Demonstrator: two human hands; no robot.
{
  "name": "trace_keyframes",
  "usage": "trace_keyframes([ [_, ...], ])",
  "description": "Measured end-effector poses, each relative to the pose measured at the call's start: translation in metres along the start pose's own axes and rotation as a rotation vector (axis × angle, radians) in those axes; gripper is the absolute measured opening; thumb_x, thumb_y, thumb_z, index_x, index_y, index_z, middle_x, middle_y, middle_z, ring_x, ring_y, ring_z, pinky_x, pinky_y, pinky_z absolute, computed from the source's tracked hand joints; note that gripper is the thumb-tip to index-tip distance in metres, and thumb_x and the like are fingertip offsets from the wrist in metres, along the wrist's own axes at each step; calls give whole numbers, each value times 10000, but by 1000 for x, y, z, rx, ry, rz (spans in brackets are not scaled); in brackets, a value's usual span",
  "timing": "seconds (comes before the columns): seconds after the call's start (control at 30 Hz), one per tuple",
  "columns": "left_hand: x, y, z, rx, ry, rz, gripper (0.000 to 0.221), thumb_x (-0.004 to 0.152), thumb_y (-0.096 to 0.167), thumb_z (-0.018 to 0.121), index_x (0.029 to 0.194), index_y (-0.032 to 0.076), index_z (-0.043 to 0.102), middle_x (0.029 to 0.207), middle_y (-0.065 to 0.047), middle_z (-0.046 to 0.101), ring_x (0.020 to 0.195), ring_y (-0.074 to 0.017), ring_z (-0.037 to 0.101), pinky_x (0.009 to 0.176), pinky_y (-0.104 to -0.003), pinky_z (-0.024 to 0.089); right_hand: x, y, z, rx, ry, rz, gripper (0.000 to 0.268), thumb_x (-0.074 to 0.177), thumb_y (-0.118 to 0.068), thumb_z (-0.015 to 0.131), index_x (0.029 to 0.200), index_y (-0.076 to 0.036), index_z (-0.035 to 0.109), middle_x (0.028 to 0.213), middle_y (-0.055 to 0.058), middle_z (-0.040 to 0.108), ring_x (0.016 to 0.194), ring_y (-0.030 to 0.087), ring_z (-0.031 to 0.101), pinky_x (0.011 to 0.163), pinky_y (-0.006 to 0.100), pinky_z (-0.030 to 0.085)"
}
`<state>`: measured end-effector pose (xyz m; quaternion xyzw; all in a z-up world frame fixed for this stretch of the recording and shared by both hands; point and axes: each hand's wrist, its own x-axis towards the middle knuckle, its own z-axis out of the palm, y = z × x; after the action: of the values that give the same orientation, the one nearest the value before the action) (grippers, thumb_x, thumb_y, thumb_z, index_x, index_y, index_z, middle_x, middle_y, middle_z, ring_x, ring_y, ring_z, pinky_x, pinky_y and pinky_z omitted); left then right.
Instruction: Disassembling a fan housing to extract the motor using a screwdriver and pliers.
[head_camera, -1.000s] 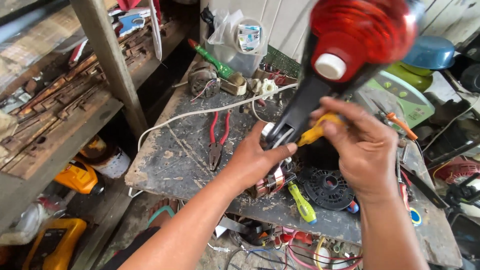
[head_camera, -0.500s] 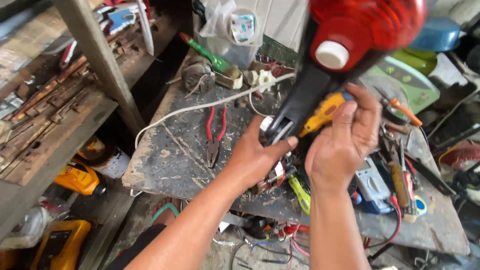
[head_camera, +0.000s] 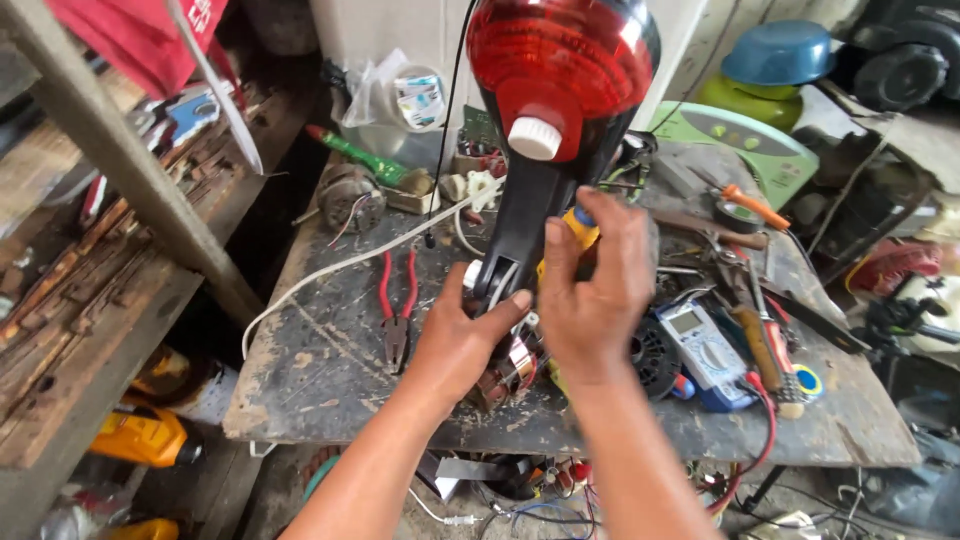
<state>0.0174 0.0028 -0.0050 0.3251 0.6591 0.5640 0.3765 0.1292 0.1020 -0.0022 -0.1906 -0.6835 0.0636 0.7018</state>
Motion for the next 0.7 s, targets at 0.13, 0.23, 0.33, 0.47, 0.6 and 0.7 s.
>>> trace_keyframes([
  [0.13,-8,8,-1,41,-61,-104,825,751,517,728,1420,163,401,1389,-157,479,1346,-363,495,1053,-508,442,33,-9,-23,-261,-379,-160,262,1049,-189,728,1165,27,636,837,150,615,687,314,588,580,418,460],
  [0.23,-4,-4,3,49,-80,-81,1030,727,564,671,1602,179,285,1625,-62,403,1479,-273,409,1146,-449,365,54,-11,-41,-153,-656,-75,163,1082,-82,643,1187,37,608,942,101,616,669,162,519,570,304,415],
  [0.33,-6,4,4,41,-51,-9,860,730,519,676,1486,172,456,1455,-30,631,1337,-208,590,1058,-358,437,75,-18,-46,-89,-861,-6,215,1035,-65,617,1241,-2,608,1054,115,642,749,177,545,675,323,429],
  [0.47,-15,14,6,49,-97,-78,751,697,551,649,1355,206,541,1256,-64,720,1147,-247,695,959,-412,521,89,-23,-44,-541,-1092,-34,273,1091,-342,470,1052,-74,497,636,234,593,554,516,563,542,585,362],
  [0.6,-5,-1,13,-94,-59,-5,588,760,384,715,1290,163,593,1124,-31,731,982,-152,676,867,-296,512,101,-12,-33,-795,-1120,-122,562,1048,-651,586,1000,-92,612,852,220,707,792,522,673,590,609,508],
  [0.7,-8,2,15,-55,-60,-5,572,770,380,697,1290,170,584,1123,-35,725,1008,-172,686,907,-321,521,112,-11,-31,-573,-1279,-116,344,1043,-436,648,1019,-94,636,884,188,717,845,491,671,654,610,475],
])
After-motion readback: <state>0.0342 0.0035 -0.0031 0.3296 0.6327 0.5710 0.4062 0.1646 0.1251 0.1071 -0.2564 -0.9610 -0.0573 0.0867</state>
